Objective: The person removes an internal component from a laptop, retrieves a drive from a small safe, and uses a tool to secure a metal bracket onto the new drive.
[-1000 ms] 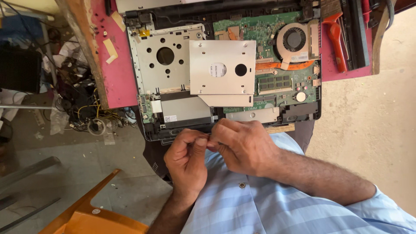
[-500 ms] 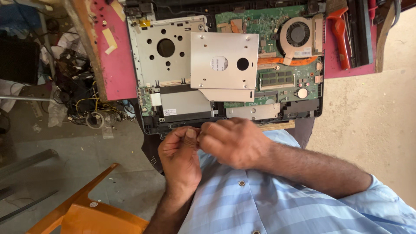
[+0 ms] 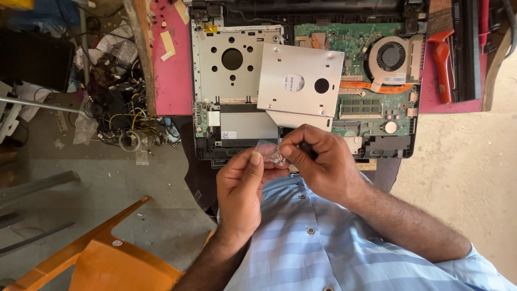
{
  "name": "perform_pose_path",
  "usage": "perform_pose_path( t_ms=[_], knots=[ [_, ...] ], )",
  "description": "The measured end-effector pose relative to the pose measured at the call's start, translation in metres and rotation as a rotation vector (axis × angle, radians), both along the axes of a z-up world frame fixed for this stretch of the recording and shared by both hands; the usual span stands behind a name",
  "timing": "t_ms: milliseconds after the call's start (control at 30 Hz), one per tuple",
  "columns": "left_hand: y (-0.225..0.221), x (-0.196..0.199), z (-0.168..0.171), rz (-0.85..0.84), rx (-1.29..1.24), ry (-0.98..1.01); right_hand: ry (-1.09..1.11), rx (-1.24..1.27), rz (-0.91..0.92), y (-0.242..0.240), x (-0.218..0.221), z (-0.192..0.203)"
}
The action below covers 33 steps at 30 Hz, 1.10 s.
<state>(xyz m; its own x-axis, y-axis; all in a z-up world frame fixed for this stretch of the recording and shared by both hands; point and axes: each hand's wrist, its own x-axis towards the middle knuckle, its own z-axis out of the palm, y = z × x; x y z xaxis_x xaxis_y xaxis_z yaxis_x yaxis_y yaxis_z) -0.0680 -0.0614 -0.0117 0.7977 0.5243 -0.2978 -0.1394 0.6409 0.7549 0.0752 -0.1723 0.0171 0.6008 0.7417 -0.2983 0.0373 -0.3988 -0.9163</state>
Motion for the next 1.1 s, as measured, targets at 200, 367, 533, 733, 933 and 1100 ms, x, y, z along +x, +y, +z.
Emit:
perform_pose_path(
  t_ms=[200,367,533,733,933,1100],
  knots=[
    [0.001,-0.002,0.001,-0.013,-0.086,-0.09,0.076,0.059,-0.033,-0.003,0.0,-0.003],
    [-0.003,-0.001,0.001,0.011,0.009,-0.062,0.038,0.05,-0.056,-0.003,-0.004,-0.004],
    [-0.003,0.003,0.003,0.069,0.182,0.033,-0.186,0.085,0.043,-0.002,-0.005,0.006],
    [0.015,0.011,0.022,-0.084,0.658,0.166,-0.592,0.006,0.25,0.002,0.019,0.03],
    [0.028,0.02,0.043,-0.21,1.063,0.206,-0.565,-0.021,0.371,-0.001,0.024,0.03],
    [0.022,0.018,0.034,-0.214,1.033,0.203,-0.626,0.075,0.374,-0.006,0.015,0.021]
  ],
)
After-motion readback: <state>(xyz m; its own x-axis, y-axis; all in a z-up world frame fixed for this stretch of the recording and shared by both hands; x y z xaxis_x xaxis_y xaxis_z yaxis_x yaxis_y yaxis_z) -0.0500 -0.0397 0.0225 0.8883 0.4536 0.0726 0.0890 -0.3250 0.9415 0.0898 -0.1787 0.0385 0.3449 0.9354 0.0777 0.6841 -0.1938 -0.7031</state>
